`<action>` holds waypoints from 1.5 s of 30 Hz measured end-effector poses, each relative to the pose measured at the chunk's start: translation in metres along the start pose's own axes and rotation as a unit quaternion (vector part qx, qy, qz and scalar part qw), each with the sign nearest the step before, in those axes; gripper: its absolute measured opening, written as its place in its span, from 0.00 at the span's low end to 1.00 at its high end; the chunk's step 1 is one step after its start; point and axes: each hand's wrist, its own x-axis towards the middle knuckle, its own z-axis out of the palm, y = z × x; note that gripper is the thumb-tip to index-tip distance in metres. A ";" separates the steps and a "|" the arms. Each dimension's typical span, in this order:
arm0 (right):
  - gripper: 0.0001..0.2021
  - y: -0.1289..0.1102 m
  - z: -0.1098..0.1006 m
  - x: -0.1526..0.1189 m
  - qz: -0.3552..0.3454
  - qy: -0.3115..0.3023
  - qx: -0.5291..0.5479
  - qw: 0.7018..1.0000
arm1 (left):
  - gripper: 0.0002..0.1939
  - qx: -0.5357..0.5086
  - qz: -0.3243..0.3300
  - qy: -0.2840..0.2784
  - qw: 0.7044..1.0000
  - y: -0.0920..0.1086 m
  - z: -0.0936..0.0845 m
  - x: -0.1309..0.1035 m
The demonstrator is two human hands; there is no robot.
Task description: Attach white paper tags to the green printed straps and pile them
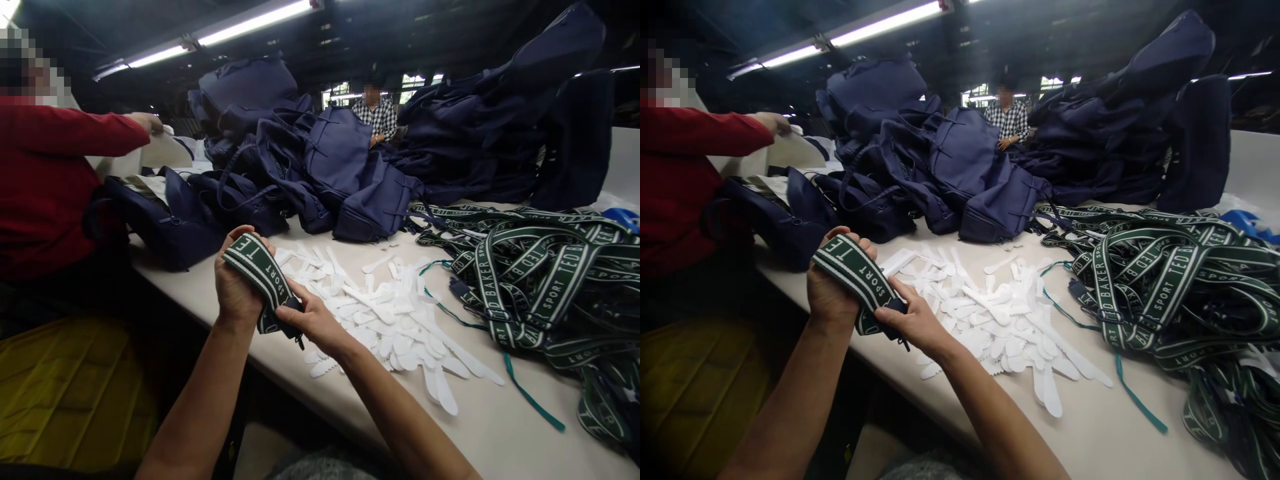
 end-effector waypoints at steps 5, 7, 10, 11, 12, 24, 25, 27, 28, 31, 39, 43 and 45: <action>0.17 -0.002 0.001 -0.004 0.035 -0.054 0.066 0.996 | 0.11 0.053 0.020 0.005 0.998 -0.002 0.009 0.002; 0.17 -0.001 0.001 -0.008 0.039 -0.006 0.071 0.997 | 0.12 0.095 -0.010 0.005 0.995 -0.004 0.008 0.005; 0.17 -0.004 -0.001 -0.016 0.029 0.064 0.076 0.995 | 0.16 0.139 -0.080 -0.027 0.987 -0.009 0.002 0.003; 0.17 -0.006 -0.003 -0.018 0.014 0.085 0.078 0.993 | 0.17 0.141 -0.106 -0.049 0.983 -0.011 0.000 0.000; 0.18 -0.008 -0.005 -0.020 -0.004 0.105 0.079 0.991 | 0.19 0.138 -0.132 -0.072 0.979 -0.014 -0.003 -0.006; 0.27 0.013 -0.013 -0.050 -0.077 0.277 -0.189 0.939 | 0.26 0.290 -0.205 -0.087 0.931 -0.073 0.007 -0.094; 0.29 0.018 -0.011 -0.052 -0.072 0.290 -0.196 0.934 | 0.26 0.290 -0.206 -0.081 0.931 -0.075 0.008 -0.096; 0.31 0.024 -0.008 -0.055 -0.069 0.301 -0.207 0.928 | 0.26 0.290 -0.212 -0.066 0.931 -0.078 0.007 -0.096; 0.31 0.025 -0.006 -0.056 -0.071 0.297 -0.215 0.928 | 0.25 0.289 -0.214 -0.059 0.931 -0.078 0.005 -0.094; 0.28 0.020 -0.006 -0.059 -0.089 0.250 -0.263 0.928 | 0.24 0.268 -0.221 -0.055 0.936 -0.074 -0.005 -0.087; 0.21 -0.012 -0.042 -0.073 -0.050 0.192 -0.150 0.969 | 0.20 0.288 -0.212 -0.142 0.923 -0.039 -0.019 -0.089; 0.21 0.005 -0.046 -0.090 -0.003 0.188 -0.104 0.977 | 0.19 0.341 -0.260 -0.100 0.898 -0.029 -0.017 -0.115; 0.21 0.015 -0.047 -0.100 -0.007 0.210 -0.084 0.974 | 0.20 0.361 -0.261 -0.105 0.889 -0.031 -0.016 -0.132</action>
